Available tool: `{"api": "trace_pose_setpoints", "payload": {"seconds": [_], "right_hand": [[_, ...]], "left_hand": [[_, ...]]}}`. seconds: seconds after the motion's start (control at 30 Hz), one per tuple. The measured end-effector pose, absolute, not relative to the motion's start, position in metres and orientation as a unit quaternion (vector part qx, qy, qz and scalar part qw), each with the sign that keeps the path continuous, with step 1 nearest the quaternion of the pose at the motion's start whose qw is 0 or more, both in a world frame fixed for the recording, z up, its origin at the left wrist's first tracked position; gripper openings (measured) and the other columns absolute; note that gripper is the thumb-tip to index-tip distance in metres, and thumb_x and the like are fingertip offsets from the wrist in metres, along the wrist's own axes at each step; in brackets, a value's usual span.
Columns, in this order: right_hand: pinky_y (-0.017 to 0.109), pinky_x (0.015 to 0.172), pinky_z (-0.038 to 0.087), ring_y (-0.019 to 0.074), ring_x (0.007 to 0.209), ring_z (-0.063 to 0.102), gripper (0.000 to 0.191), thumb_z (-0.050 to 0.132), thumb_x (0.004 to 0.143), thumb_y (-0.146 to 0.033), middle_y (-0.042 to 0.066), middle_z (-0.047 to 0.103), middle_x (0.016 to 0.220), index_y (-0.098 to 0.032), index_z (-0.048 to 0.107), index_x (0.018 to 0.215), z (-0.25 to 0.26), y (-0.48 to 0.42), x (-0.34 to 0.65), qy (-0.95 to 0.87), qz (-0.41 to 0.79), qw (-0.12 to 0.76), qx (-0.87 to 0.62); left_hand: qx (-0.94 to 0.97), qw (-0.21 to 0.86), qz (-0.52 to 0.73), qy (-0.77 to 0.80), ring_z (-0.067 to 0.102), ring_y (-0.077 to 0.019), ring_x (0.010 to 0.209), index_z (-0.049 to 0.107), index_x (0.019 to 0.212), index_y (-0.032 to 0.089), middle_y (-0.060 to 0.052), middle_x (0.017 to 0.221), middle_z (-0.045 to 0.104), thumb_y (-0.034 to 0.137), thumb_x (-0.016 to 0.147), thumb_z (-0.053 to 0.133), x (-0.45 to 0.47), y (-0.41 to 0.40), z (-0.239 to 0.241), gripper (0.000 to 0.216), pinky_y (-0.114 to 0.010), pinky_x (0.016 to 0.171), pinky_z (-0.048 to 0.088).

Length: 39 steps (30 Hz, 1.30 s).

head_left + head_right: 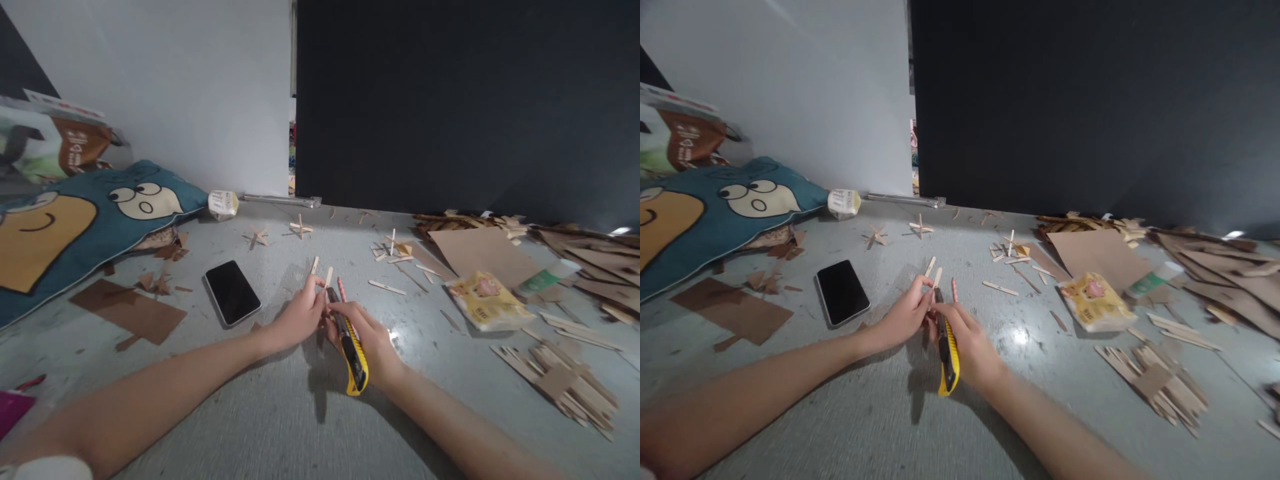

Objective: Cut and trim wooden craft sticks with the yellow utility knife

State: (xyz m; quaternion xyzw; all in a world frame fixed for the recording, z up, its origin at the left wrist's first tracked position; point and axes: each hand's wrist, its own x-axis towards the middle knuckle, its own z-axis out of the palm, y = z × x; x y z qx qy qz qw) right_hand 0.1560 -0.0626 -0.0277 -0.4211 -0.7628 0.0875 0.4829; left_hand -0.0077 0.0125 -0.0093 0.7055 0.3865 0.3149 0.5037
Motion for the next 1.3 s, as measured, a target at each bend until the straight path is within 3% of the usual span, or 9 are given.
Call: {"api": "trace_pose_setpoints", "payload": {"seconds": [0.23,0.4,0.53,0.63,0.77,0.9,1.0,1.1,1.3], "right_hand": [[0.032,0.074,0.061,0.0200,0.082,0.073,0.045,0.062,0.089,-0.014,0.008,0.075,0.105,-0.024,0.063,0.132,-0.016,-0.060,0.162,-0.744,0.190,0.482,-0.423],[0.034,0.074,0.062,0.0198,0.081,0.075,0.031,0.046,0.102,-0.028,0.007,0.076,0.093,-0.021,0.067,0.124,-0.007,-0.061,0.160,-0.658,0.377,0.508,-0.408],[0.031,0.064,0.062,0.0188,0.066,0.074,0.027,0.054,0.103,-0.040,0.001,0.072,0.075,-0.021,0.061,0.120,-0.008,-0.063,0.148,-0.581,0.468,0.523,-0.411],[0.026,0.051,0.058,0.0146,0.053,0.067,0.031,0.058,0.100,-0.040,-0.004,0.066,0.072,-0.024,0.055,0.127,-0.012,-0.064,0.139,-0.560,0.485,0.528,-0.416],[0.024,0.044,0.056,0.0105,0.047,0.064,0.046,0.062,0.097,-0.041,-0.001,0.067,0.094,-0.027,0.047,0.138,-0.016,-0.064,0.134,-0.537,0.481,0.548,-0.424],[0.024,0.044,0.055,0.0134,0.046,0.063,0.046,0.062,0.097,-0.044,-0.003,0.066,0.075,-0.023,0.052,0.137,-0.014,-0.067,0.135,-0.524,0.483,0.532,-0.457],[0.024,0.045,0.054,0.0140,0.045,0.062,0.037,0.062,0.097,-0.047,-0.005,0.062,0.062,-0.020,0.063,0.122,-0.009,-0.070,0.135,-0.523,0.485,0.505,-0.486],[0.025,0.044,0.052,0.0141,0.042,0.060,0.038,0.061,0.096,-0.052,-0.005,0.059,0.058,-0.019,0.068,0.112,-0.003,-0.071,0.136,-0.521,0.491,0.487,-0.500],[0.025,0.044,0.050,0.0149,0.046,0.060,0.045,0.062,0.093,-0.057,-0.004,0.059,0.060,-0.019,0.070,0.116,-0.003,-0.068,0.135,-0.527,0.475,0.496,-0.500]], "left_hand": [[0.679,0.506,0.357,0.393,0.051,-0.0139,0.056,0.040,0.106,0.024,0.007,0.066,0.051,0.047,0.104,0.040,-0.005,0.015,-0.008,0.023,-0.027,0.058,0.041],[0.685,0.476,0.366,0.412,0.052,-0.0148,0.060,0.041,0.104,0.024,0.006,0.068,0.051,0.043,0.104,0.040,-0.006,0.015,-0.007,0.019,-0.027,0.060,0.041],[0.693,0.457,0.366,0.421,0.053,-0.0153,0.061,0.040,0.106,0.024,0.005,0.069,0.052,0.042,0.105,0.039,-0.007,0.015,-0.009,0.019,-0.027,0.060,0.041],[0.694,0.464,0.359,0.419,0.053,-0.0155,0.060,0.039,0.108,0.024,0.006,0.068,0.052,0.043,0.105,0.038,-0.006,0.013,-0.008,0.019,-0.027,0.059,0.040],[0.694,0.482,0.341,0.412,0.050,-0.0147,0.055,0.037,0.110,0.024,0.007,0.065,0.049,0.039,0.106,0.034,-0.005,0.011,-0.005,0.016,-0.027,0.057,0.042],[0.700,0.473,0.330,0.421,0.050,-0.0152,0.054,0.038,0.111,0.023,0.008,0.063,0.048,0.038,0.105,0.034,-0.005,0.009,-0.005,0.016,-0.027,0.056,0.042],[0.706,0.463,0.334,0.420,0.052,-0.0166,0.054,0.039,0.112,0.023,0.008,0.058,0.048,0.038,0.105,0.034,-0.006,0.009,-0.005,0.018,-0.027,0.056,0.041],[0.698,0.475,0.339,0.417,0.051,-0.0164,0.052,0.039,0.112,0.023,0.009,0.056,0.048,0.040,0.104,0.033,-0.006,0.011,-0.007,0.019,-0.027,0.056,0.040],[0.702,0.448,0.356,0.424,0.048,-0.0137,0.051,0.043,0.103,0.024,0.008,0.061,0.051,0.042,0.103,0.038,-0.007,0.015,-0.008,0.019,-0.026,0.056,0.037]]}}
